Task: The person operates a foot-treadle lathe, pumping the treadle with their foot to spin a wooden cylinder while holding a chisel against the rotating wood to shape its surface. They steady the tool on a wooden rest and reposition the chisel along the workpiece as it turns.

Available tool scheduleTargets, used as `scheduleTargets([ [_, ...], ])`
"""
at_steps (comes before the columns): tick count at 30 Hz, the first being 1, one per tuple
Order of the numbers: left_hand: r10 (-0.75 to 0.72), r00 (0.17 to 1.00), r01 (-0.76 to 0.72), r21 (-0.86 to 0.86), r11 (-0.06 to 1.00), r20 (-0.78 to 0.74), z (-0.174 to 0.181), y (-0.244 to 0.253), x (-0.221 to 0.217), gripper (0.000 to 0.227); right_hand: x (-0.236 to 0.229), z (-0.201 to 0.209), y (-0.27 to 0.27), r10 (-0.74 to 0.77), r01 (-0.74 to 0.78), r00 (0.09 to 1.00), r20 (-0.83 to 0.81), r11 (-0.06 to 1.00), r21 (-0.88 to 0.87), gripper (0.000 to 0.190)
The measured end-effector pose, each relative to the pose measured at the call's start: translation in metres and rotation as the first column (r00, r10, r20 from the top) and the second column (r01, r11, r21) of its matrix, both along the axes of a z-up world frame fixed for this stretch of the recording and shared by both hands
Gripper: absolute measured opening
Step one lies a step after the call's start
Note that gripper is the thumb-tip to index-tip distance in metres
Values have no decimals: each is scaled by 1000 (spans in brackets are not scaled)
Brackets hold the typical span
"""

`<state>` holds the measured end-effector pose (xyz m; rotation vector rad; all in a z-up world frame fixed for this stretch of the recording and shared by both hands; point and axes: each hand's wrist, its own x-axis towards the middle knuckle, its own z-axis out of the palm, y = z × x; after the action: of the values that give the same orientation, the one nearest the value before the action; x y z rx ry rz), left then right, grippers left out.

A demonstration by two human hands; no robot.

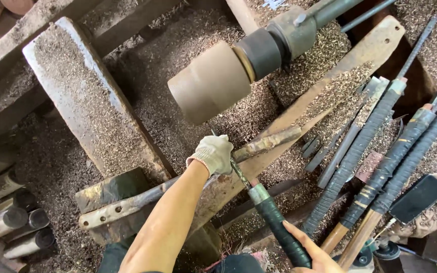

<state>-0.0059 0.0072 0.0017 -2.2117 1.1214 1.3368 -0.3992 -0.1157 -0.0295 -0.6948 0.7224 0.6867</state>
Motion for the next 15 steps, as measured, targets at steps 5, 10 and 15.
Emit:
scheduleTargets([
  [5,-27,999,28,-51,998,18,5,0,1,39,-4,9,23,-26,18,998,-52,987,-158,109],
  [10,-82,997,82,-41,996,-5,10,-2,4,38,-16,9,68,-168,152,984,-64,966,-211,111],
  [15,-115,993,116,-83,990,13,-3,-4,7,38,-3,19,100,-305,286,950,-68,937,-200,115],
])
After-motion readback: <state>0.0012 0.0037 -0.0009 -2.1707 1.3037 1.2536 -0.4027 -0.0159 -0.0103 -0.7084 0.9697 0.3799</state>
